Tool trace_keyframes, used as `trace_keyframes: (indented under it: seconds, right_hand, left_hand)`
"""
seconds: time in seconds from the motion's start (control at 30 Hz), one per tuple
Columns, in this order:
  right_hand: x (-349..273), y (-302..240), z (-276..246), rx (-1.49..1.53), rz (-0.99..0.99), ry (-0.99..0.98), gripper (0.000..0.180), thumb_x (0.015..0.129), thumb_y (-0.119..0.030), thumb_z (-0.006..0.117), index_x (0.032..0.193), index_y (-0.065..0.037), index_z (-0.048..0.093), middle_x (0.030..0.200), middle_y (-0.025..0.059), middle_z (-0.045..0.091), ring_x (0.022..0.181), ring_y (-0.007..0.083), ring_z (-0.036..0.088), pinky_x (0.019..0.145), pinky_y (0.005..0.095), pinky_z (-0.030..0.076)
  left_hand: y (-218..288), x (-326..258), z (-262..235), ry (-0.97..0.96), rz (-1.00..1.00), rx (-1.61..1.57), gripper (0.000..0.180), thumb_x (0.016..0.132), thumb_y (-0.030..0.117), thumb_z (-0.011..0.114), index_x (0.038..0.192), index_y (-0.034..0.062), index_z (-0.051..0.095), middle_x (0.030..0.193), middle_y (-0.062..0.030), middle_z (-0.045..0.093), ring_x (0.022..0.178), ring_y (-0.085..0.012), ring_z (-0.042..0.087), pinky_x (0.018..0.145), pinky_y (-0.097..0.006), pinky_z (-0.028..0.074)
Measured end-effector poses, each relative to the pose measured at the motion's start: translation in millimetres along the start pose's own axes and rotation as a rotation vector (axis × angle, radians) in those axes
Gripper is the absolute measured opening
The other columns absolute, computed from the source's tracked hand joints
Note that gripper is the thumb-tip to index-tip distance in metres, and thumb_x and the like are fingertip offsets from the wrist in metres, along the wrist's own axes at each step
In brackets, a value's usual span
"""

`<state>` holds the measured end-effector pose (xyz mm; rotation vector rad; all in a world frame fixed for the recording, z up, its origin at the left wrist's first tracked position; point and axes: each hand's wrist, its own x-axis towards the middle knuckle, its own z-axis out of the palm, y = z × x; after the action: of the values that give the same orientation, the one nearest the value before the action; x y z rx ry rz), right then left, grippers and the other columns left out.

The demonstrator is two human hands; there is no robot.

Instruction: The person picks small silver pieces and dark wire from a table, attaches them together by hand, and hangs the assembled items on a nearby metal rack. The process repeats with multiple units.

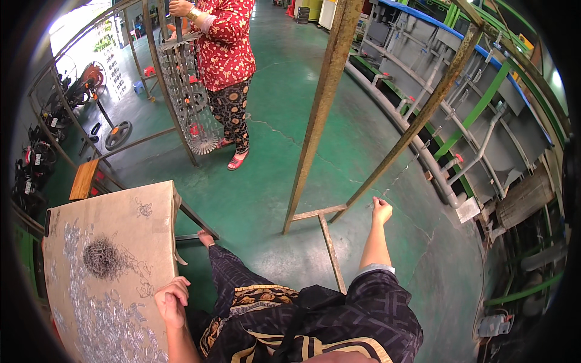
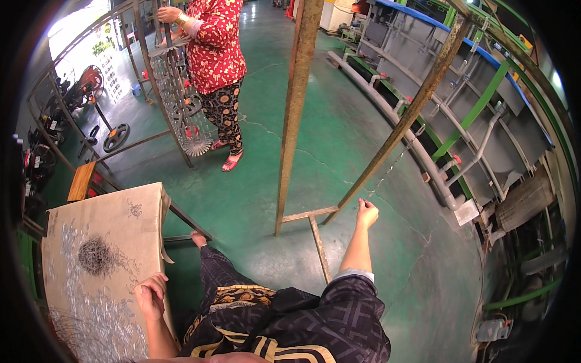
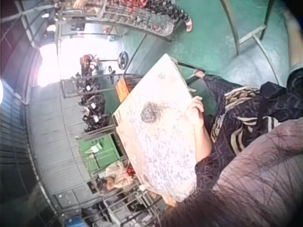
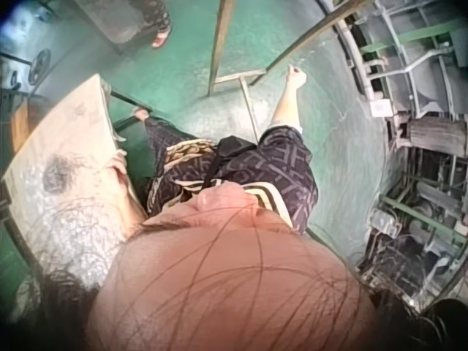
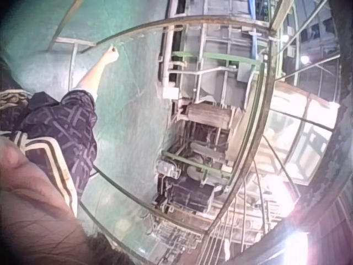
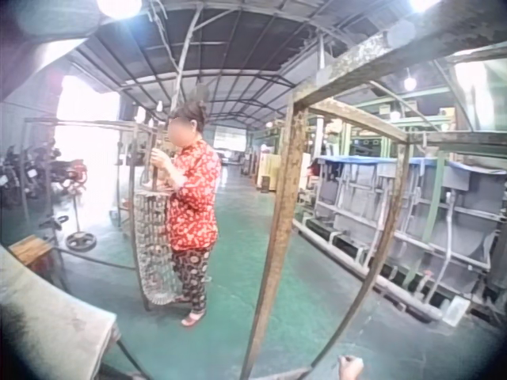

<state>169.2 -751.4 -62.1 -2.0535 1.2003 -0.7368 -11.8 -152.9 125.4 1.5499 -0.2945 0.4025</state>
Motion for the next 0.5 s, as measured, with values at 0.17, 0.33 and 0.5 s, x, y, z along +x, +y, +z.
trace_keyframes:
  seconds: [0.17, 0.33, 0.5]
  right_hand:
    - [1.1, 6.8, 6.3, 0.102, 0.035, 0.077, 0.028, 0.077, -0.031, 0.08, 0.094, -0.01, 0.077, 0.084, 0.01, 0.074, 0.077, 0.0226, 0.07, 0.074, 0.0359, 0.052]
    - [-0.6, 14.2, 10.1, 0.247, 0.05, 0.051, 0.028, 0.077, -0.029, 0.081, 0.093, -0.005, 0.076, 0.08, 0.0088, 0.073, 0.072, 0.0168, 0.067, 0.072, 0.0329, 0.052]
    - [-1.6, 25.7, 10.3, 0.352, 0.012, 0.026, 0.032, 0.076, -0.026, 0.083, 0.09, 0.001, 0.074, 0.079, 0.0095, 0.073, 0.071, 0.0143, 0.065, 0.072, 0.0311, 0.051]
  left_hand:
    - [-2.5, -3.0, -0.7, 0.014, -0.011, -0.011, 0.062, 0.097, 0.047, 0.046, 0.053, 0.0046, 0.047, 0.049, -0.0048, 0.043, 0.049, -0.0178, 0.042, 0.071, -0.038, 0.042]
    - [-4.5, -4.7, -2.8, 0.015, -0.011, -0.014, 0.061, 0.097, 0.047, 0.046, 0.053, 0.0046, 0.047, 0.049, -0.0046, 0.043, 0.049, -0.0177, 0.042, 0.071, -0.038, 0.042]
    - [-3.7, -3.3, -1.6, 0.015, -0.018, -0.022, 0.062, 0.097, 0.048, 0.046, 0.053, 0.0045, 0.047, 0.05, -0.0047, 0.044, 0.049, -0.0178, 0.043, 0.072, -0.038, 0.042]
